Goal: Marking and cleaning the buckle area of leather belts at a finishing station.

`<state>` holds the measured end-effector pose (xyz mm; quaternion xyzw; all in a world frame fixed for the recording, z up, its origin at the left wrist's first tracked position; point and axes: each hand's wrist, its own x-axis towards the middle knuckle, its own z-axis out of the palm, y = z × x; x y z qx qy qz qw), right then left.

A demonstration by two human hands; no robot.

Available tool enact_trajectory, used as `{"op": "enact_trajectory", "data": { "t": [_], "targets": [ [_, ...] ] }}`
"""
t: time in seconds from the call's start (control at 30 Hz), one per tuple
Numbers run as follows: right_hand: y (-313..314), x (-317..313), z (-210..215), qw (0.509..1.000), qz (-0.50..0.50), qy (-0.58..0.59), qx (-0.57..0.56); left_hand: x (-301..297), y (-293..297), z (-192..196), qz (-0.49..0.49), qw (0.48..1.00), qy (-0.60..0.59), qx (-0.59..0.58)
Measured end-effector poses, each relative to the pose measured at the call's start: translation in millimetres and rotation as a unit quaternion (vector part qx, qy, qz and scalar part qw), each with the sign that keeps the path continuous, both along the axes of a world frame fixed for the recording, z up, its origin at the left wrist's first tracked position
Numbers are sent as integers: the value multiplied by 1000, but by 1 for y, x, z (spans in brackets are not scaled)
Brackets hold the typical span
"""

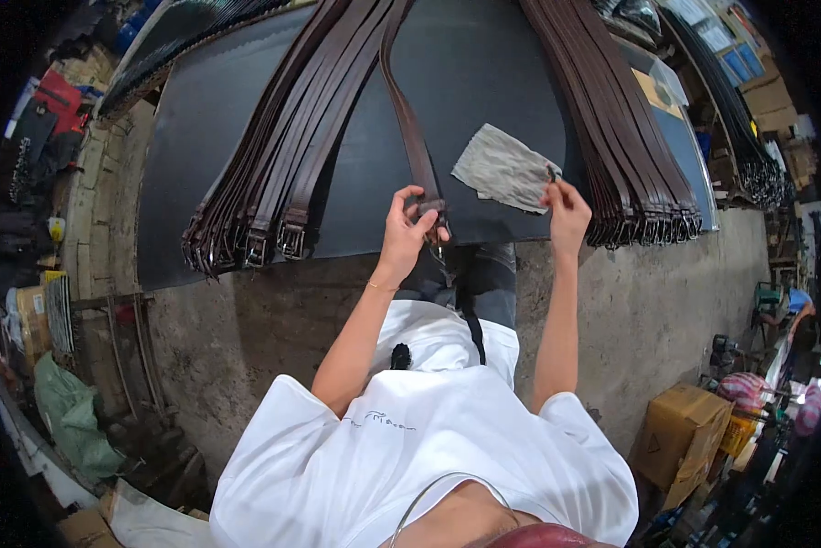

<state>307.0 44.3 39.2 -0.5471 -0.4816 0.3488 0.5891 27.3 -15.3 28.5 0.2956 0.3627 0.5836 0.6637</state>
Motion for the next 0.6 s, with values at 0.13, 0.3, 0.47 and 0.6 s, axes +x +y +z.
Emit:
{"op": "enact_trajectory", "data": {
  "t": [0.13, 0.3, 0.47, 0.6],
  "targets": [
    [-60, -11, -2, 992, -24, 114, -55, -9, -22, 1, 16, 989, 131, -66],
    [-125, 25, -46, 978, -105, 156, -90, -3, -29, 1, -13, 840, 542, 34],
    [-132, 36, -68, 969, -88, 223, -52, -27, 0, -16, -63, 946, 318, -14],
    [-115, 40, -71, 960, -81, 258, -74, -32, 23, -13, -32, 955, 296, -8]
  ]
}}
